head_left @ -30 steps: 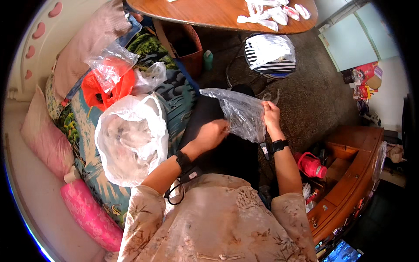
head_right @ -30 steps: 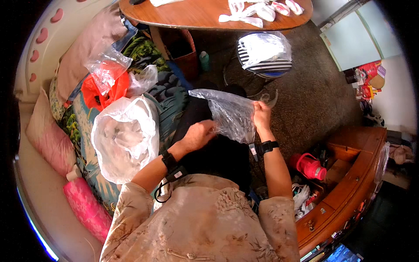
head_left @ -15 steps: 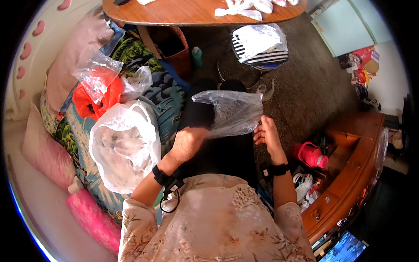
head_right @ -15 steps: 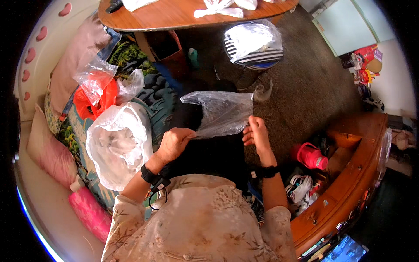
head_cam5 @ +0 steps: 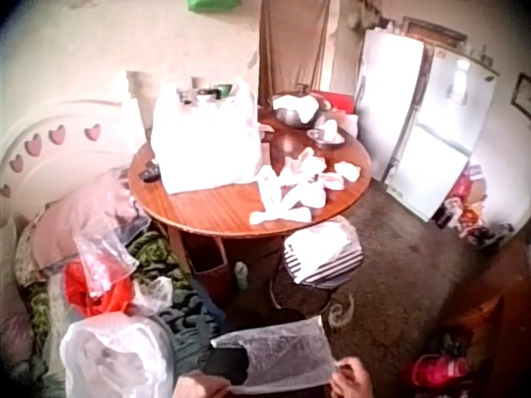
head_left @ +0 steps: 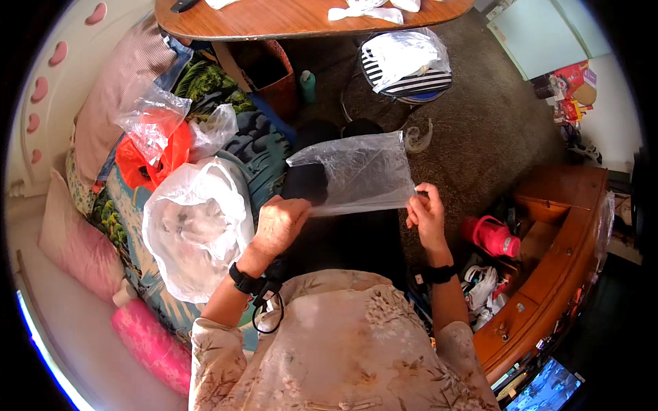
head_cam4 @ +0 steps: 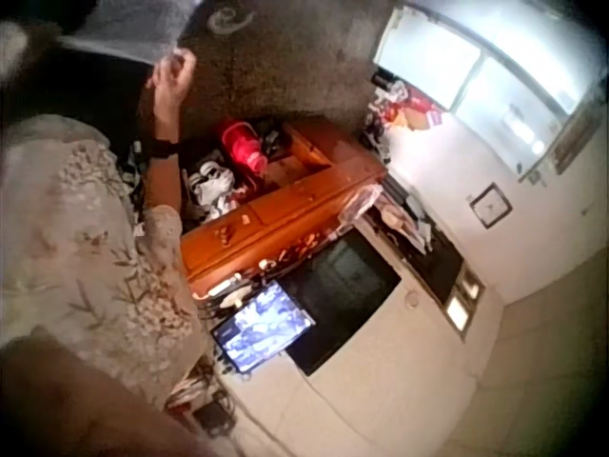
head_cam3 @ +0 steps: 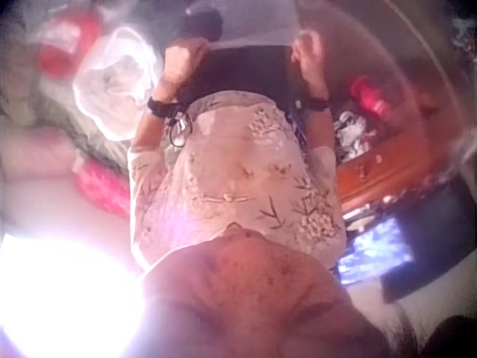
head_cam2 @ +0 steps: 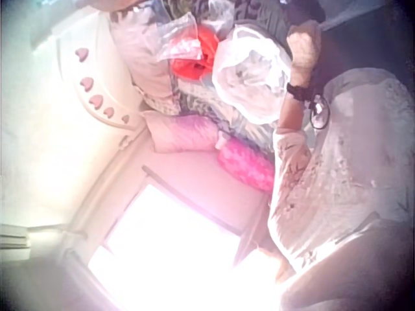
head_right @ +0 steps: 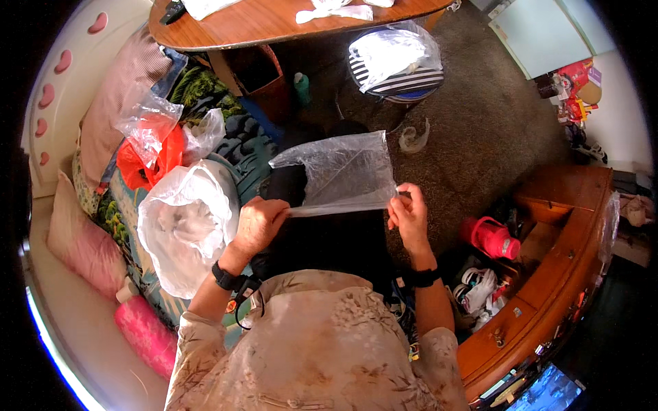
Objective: The person sorts through plastic bags, pulling items from a large white bag, unfolding smaller transparent bags, and folding or rolling them by hand before setting them aside.
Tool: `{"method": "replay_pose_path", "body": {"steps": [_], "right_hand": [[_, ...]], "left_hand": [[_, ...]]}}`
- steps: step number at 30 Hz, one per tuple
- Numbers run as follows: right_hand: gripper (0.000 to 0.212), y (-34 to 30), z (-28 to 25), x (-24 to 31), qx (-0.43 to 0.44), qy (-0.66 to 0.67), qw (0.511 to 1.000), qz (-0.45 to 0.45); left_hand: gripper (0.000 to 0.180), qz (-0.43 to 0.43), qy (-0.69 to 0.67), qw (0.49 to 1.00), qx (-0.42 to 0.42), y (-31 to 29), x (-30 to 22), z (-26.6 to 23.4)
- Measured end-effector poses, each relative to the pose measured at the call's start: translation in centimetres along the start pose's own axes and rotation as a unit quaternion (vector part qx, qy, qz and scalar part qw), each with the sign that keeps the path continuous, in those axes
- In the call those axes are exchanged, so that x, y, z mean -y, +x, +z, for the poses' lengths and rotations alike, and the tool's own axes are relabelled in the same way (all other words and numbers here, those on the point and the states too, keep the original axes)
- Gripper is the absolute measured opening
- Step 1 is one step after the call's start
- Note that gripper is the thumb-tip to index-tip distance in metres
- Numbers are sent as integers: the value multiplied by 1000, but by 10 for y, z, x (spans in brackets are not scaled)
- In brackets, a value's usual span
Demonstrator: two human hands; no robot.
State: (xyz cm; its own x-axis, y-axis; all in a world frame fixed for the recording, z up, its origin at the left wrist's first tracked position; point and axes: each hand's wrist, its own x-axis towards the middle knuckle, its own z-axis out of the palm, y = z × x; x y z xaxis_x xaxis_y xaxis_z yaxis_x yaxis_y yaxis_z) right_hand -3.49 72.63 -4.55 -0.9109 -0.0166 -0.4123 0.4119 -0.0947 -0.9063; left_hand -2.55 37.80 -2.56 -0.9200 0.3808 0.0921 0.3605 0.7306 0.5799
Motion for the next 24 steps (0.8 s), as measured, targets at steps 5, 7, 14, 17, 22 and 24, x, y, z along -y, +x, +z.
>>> {"method": "replay_pose_path", "body": {"steps": [5,7,14,17,22,24], "right_hand": [[28,-7,-23,-55,24,1,999,45],[38,-8,-34,-50,56,-22,993,100],[69,29,-26,3,-63,-169,982,61],[70,39,-9,-5,-69,-218,972,53],[56,36,5,-28,-112,-131,985,-26],[54,34,14,-23,-128,-107,984,-54]], "left_hand": [[15,-188,-163,962,113,-2,-8,-13],[20,-172,-194,963,72,-3,-5,-13],[45,-231,-247,939,62,39,5,3],[57,-257,-255,913,185,74,4,17],[48,-229,-354,887,189,102,-4,77],[42,-187,-499,834,141,101,1,92]]}}
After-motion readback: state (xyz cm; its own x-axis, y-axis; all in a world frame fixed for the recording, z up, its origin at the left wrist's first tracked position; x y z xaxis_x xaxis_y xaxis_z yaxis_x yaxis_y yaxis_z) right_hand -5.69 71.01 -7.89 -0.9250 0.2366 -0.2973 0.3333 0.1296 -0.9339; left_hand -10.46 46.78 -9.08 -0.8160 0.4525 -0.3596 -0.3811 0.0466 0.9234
